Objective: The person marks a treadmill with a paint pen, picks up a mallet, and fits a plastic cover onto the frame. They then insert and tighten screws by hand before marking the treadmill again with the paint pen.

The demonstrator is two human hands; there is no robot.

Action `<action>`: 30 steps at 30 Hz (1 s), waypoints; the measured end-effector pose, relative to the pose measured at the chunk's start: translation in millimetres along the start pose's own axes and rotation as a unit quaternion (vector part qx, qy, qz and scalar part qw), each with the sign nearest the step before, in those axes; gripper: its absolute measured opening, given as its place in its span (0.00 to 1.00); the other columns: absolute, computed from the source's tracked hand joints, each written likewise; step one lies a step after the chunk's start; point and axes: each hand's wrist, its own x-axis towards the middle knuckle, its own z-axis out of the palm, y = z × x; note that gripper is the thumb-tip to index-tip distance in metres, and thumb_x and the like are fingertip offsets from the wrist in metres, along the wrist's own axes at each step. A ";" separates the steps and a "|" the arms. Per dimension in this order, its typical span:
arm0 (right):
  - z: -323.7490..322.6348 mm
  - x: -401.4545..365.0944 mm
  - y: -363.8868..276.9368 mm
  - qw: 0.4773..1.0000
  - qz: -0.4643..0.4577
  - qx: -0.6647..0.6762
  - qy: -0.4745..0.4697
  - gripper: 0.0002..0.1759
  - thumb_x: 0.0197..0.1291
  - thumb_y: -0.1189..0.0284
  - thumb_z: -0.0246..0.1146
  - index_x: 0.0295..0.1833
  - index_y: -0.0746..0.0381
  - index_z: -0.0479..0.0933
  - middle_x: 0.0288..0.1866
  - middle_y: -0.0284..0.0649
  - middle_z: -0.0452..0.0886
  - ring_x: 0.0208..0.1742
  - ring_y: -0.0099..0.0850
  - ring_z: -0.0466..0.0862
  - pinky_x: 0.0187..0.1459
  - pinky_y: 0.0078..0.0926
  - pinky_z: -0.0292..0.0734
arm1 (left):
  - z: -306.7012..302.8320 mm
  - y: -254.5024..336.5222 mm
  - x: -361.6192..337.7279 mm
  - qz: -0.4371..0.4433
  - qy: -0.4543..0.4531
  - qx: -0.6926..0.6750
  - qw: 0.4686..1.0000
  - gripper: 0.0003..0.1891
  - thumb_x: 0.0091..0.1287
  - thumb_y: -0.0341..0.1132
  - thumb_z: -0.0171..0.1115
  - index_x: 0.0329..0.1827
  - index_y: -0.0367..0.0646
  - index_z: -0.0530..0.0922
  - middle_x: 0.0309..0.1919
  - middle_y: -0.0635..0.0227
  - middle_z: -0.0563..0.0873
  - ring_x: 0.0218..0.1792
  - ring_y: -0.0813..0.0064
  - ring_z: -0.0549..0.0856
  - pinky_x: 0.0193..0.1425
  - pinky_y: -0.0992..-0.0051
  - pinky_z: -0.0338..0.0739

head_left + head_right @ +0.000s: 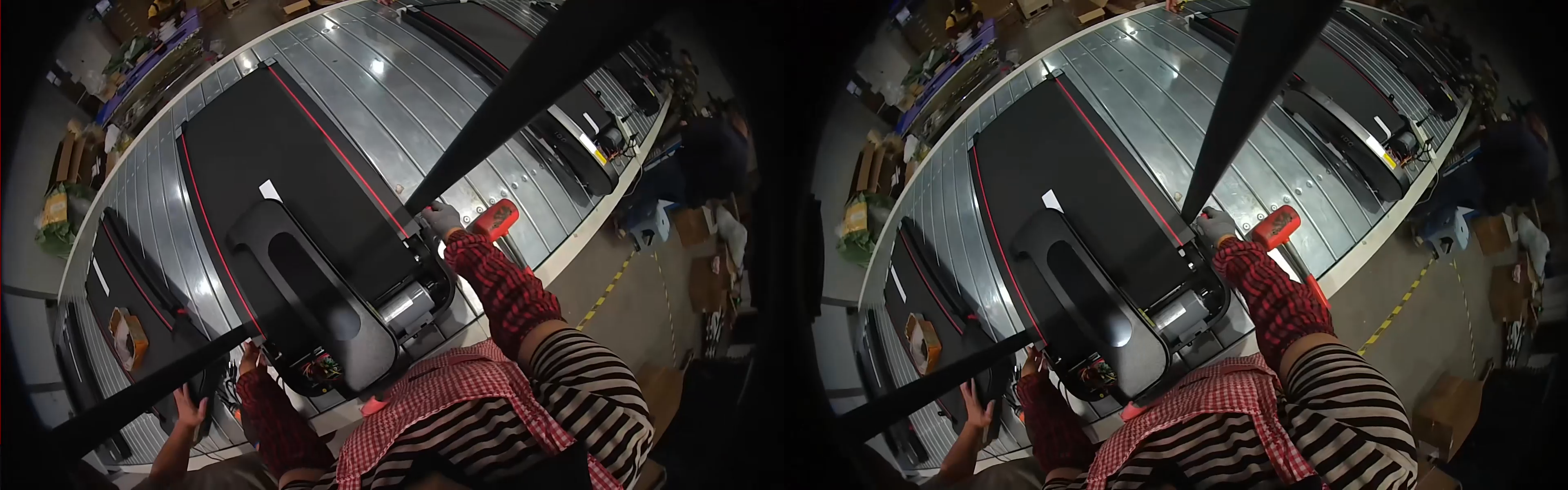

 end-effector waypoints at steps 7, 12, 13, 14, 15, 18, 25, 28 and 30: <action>48.8 27.9 73.7 0.976 0.048 0.202 -0.064 0.14 0.49 0.64 0.56 0.38 0.61 0.75 0.24 0.37 0.76 0.27 0.25 0.76 0.31 0.22 0.70 | 37.6 22.7 -8.9 -0.137 0.245 -0.212 0.936 0.17 0.61 0.39 0.47 0.51 0.43 0.71 0.45 0.66 0.78 0.40 0.74 0.78 0.45 0.73 0.74; 0.6 -10.9 22.9 0.981 -0.009 0.154 -0.119 0.15 0.50 0.62 0.56 0.41 0.58 0.76 0.29 0.36 0.78 0.31 0.26 0.76 0.35 0.21 0.70 | 46.3 16.9 -2.7 0.011 0.266 -0.315 0.911 0.22 0.58 0.34 0.54 0.56 0.40 0.65 0.47 0.64 0.76 0.46 0.70 0.77 0.46 0.74 0.75; 0.5 -10.3 24.8 0.956 -0.028 0.233 -0.174 0.16 0.54 0.62 0.55 0.46 0.58 0.76 0.30 0.30 0.77 0.31 0.21 0.75 0.35 0.20 0.70 | 46.8 23.9 -6.1 0.036 0.255 -0.252 0.933 0.22 0.57 0.32 0.55 0.56 0.40 0.65 0.48 0.64 0.76 0.47 0.69 0.76 0.47 0.73 0.75; -2.4 -6.9 27.5 0.955 -0.027 0.238 -0.173 0.16 0.54 0.62 0.55 0.46 0.58 0.76 0.30 0.30 0.77 0.31 0.21 0.75 0.35 0.20 0.70 | 42.1 23.4 -8.2 0.038 0.255 -0.248 0.934 0.22 0.57 0.32 0.55 0.56 0.40 0.65 0.48 0.64 0.76 0.47 0.69 0.76 0.47 0.73 0.75; -9.5 1.3 32.5 0.941 -0.033 0.238 -0.238 0.16 0.55 0.65 0.55 0.48 0.59 0.74 0.31 0.30 0.77 0.32 0.20 0.75 0.36 0.19 0.70 | 37.1 17.3 -11.8 0.069 0.229 -0.284 0.928 0.24 0.57 0.29 0.55 0.58 0.39 0.62 0.48 0.63 0.76 0.47 0.69 0.76 0.48 0.73 0.75; -33.6 14.5 29.2 0.916 -0.081 0.143 -0.366 0.13 0.60 0.71 0.53 0.48 0.62 0.73 0.34 0.32 0.78 0.34 0.21 0.76 0.36 0.20 0.71 | 37.5 7.1 -8.6 0.080 0.240 -0.336 0.907 0.25 0.59 0.28 0.53 0.60 0.39 0.59 0.50 0.64 0.75 0.49 0.68 0.75 0.49 0.71 0.74; -28.8 23.3 10.8 0.921 0.119 0.102 -0.358 0.25 0.58 0.55 0.49 0.29 0.68 0.75 0.18 0.38 0.75 0.17 0.25 0.74 0.23 0.21 0.69 | -1.4 -16.4 18.9 -0.082 0.159 -0.212 0.961 0.22 0.62 0.43 0.49 0.57 0.45 0.65 0.38 0.71 0.77 0.38 0.75 0.77 0.35 0.77 0.73; -28.1 29.9 13.7 0.907 0.147 0.089 -0.384 0.30 0.56 0.50 0.46 0.23 0.67 0.75 0.14 0.39 0.73 0.16 0.27 0.74 0.21 0.22 0.69 | 8.1 -11.4 19.1 -0.094 0.178 -0.202 0.958 0.22 0.62 0.44 0.49 0.57 0.45 0.66 0.37 0.71 0.77 0.38 0.75 0.77 0.35 0.77 0.73; -25.5 29.0 8.3 0.905 0.161 0.056 -0.389 0.27 0.56 0.51 0.44 0.22 0.62 0.73 0.16 0.41 0.76 0.14 0.26 0.74 0.16 0.20 0.66 | 13.5 -0.2 33.1 -0.105 0.191 -0.191 0.957 0.21 0.62 0.44 0.49 0.57 0.45 0.66 0.37 0.71 0.77 0.37 0.76 0.77 0.34 0.77 0.73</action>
